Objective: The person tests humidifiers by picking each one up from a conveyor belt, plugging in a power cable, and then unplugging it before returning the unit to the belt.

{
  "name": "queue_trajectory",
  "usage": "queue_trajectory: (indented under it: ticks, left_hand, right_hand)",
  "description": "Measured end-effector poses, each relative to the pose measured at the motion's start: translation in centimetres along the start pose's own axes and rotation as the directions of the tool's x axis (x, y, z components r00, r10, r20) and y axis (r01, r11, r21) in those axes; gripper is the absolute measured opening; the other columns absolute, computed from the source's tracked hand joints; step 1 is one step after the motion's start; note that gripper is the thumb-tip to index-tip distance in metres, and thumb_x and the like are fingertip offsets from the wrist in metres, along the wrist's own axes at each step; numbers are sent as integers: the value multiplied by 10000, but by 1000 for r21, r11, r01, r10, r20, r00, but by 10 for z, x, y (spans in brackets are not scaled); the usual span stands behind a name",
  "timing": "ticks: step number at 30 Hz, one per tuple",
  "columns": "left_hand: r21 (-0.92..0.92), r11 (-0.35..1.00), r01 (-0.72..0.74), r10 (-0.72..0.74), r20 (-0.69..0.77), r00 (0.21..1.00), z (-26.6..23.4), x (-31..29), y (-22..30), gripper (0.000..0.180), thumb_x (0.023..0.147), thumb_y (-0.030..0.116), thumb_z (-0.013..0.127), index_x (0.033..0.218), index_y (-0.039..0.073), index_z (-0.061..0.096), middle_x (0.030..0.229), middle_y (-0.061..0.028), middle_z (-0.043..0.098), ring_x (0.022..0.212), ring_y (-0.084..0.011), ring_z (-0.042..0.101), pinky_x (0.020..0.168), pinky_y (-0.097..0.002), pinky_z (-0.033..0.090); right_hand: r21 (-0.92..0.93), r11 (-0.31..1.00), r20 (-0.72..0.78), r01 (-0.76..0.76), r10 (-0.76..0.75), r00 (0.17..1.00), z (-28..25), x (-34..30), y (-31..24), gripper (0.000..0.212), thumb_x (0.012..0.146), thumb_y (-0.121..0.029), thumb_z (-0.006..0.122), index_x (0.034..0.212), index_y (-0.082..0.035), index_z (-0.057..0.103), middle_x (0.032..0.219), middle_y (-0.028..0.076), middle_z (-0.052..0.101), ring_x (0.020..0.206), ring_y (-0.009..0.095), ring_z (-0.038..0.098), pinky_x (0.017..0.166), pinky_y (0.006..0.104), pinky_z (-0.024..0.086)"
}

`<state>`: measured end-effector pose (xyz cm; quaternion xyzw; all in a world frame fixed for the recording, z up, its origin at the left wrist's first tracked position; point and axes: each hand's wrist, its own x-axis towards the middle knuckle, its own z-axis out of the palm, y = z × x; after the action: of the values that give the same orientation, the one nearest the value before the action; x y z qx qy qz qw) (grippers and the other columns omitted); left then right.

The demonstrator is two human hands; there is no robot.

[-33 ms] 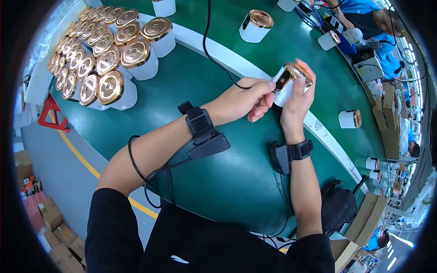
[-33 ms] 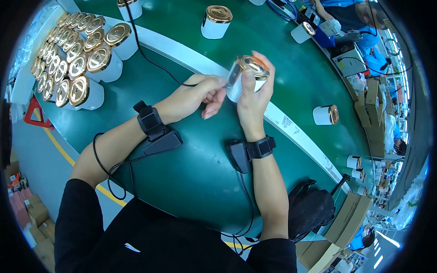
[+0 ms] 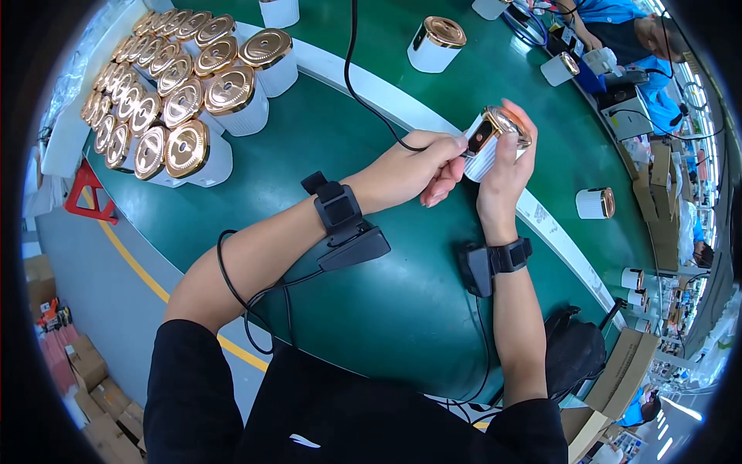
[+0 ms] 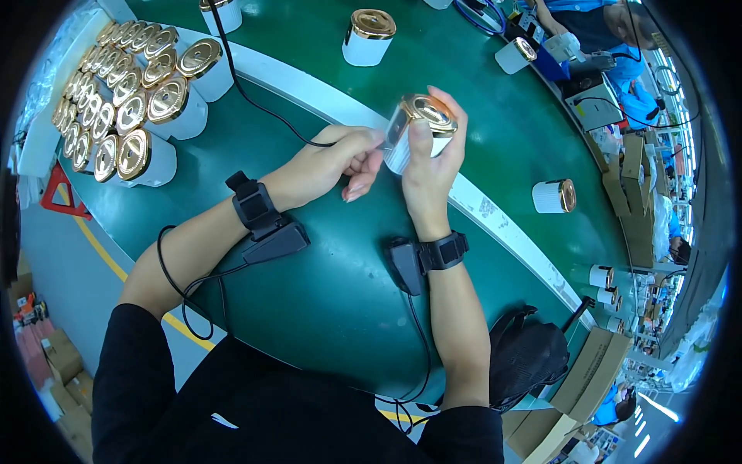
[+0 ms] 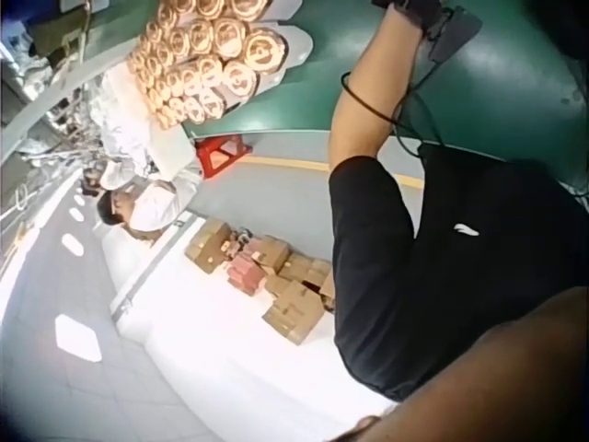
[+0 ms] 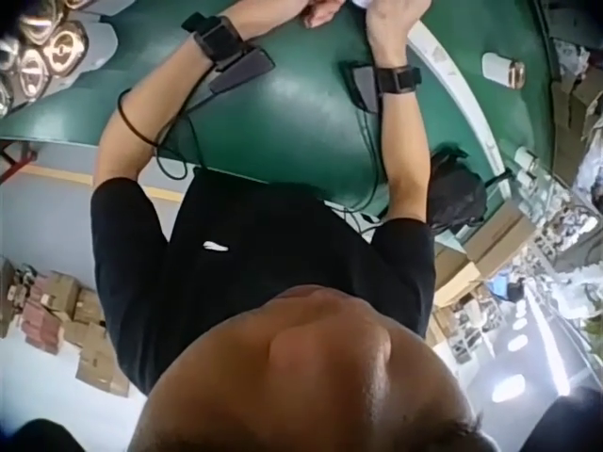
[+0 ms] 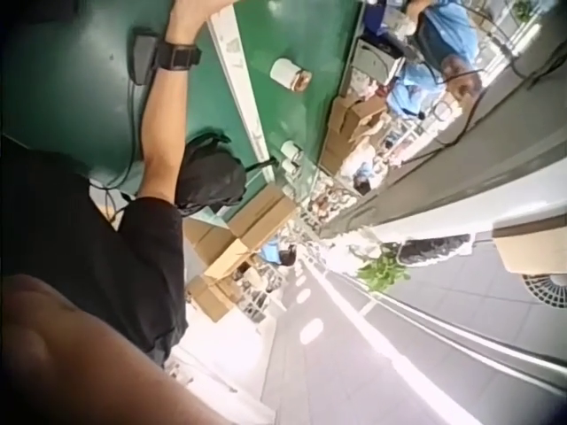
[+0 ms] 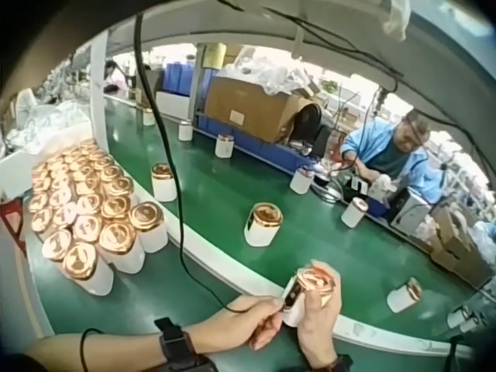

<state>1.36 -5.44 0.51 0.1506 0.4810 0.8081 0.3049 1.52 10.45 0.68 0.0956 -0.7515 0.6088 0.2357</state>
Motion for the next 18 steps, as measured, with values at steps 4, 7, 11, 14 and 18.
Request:
queue_trajectory:
  ticks: [4,7,11,14,18]
  left_hand:
    - [7,999,-35,35,-59,998,3,-1,-4,408,1021,318,400,717,54,461,545,-21,452,472,-109,448,454,-258,376]
    - [5,999,-53,53,-65,996,2,-1,-5,420,1027,327,395,710,56,449,545,-19,449,461,-104,433,446,-258,367]
    - [8,998,-58,58,-33,998,2,-3,-2,431,1029,336,395,704,57,440,545,-15,443,446,-96,412,432,-259,355]
    - [-10,999,-51,51,-22,998,2,-3,-1,433,1028,340,401,704,55,442,540,-11,436,440,-91,401,424,-257,348]
    - [46,998,-46,50,-93,994,7,-6,-2,432,1028,339,409,706,54,444,528,-7,423,442,-84,400,415,-251,337]
  right_hand:
    - [-60,996,-55,62,-65,996,2,-6,-5,475,971,-386,534,1255,-8,489,1135,121,589,994,169,574,895,304,457]
    - [-64,995,-52,77,-80,995,5,-8,-6,472,962,-367,555,1260,-8,483,1132,124,589,998,170,574,896,307,458]
    - [-69,997,-72,44,-49,996,6,-8,-10,465,952,-335,578,1266,-8,475,1126,125,589,996,169,576,885,306,464]
    - [-74,997,-83,31,-37,996,9,-7,-13,459,950,-321,585,1267,-9,474,1123,122,589,992,166,577,874,304,470]
    - [-71,997,-88,28,-34,996,10,-10,-16,492,928,-329,618,1269,-11,463,1114,123,585,988,168,577,863,303,471]
